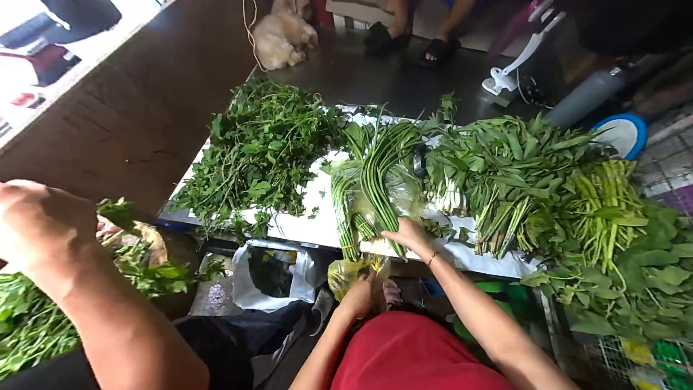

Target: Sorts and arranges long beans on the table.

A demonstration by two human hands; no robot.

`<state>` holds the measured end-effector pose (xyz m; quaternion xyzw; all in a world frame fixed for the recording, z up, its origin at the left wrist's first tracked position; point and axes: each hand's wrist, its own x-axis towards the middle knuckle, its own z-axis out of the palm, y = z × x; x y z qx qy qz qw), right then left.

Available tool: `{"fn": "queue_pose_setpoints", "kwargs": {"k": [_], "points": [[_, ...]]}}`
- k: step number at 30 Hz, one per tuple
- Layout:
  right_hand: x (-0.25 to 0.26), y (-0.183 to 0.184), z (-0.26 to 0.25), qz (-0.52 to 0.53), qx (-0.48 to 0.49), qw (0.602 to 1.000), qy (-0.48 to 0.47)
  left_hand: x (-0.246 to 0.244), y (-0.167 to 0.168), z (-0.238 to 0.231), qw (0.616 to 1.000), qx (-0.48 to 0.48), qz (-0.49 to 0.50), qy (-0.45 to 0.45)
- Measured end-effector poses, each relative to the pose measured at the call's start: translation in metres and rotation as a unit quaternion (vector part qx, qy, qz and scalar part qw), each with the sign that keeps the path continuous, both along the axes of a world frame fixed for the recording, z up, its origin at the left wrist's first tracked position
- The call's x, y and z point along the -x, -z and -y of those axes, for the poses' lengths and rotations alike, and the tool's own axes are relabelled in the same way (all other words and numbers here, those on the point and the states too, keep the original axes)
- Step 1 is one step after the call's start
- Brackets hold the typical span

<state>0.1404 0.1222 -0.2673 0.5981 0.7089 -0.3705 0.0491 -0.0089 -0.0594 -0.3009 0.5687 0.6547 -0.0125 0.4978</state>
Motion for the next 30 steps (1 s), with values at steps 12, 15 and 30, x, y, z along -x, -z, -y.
{"fn": "queue_pose_setpoints", "kwargs": {"k": [12,15,30], "points": [[0.095,-0.025,0.021,0.063,-0.049,0.985,-0.15,0.045,-0.023,-0.088,0.91,-0.336,-0.158,-0.186],[0.1,-0.017,0.012,0.092,-0.014,0.986,-0.14,0.046,0.003,-0.105,0.902,-0.341,-0.185,-0.188],[0.054,-0.172,-0.021,0.035,-0.08,0.966,-0.242,0.045,0.038,-0.11,0.852,-0.438,-0.136,-0.253]]}}
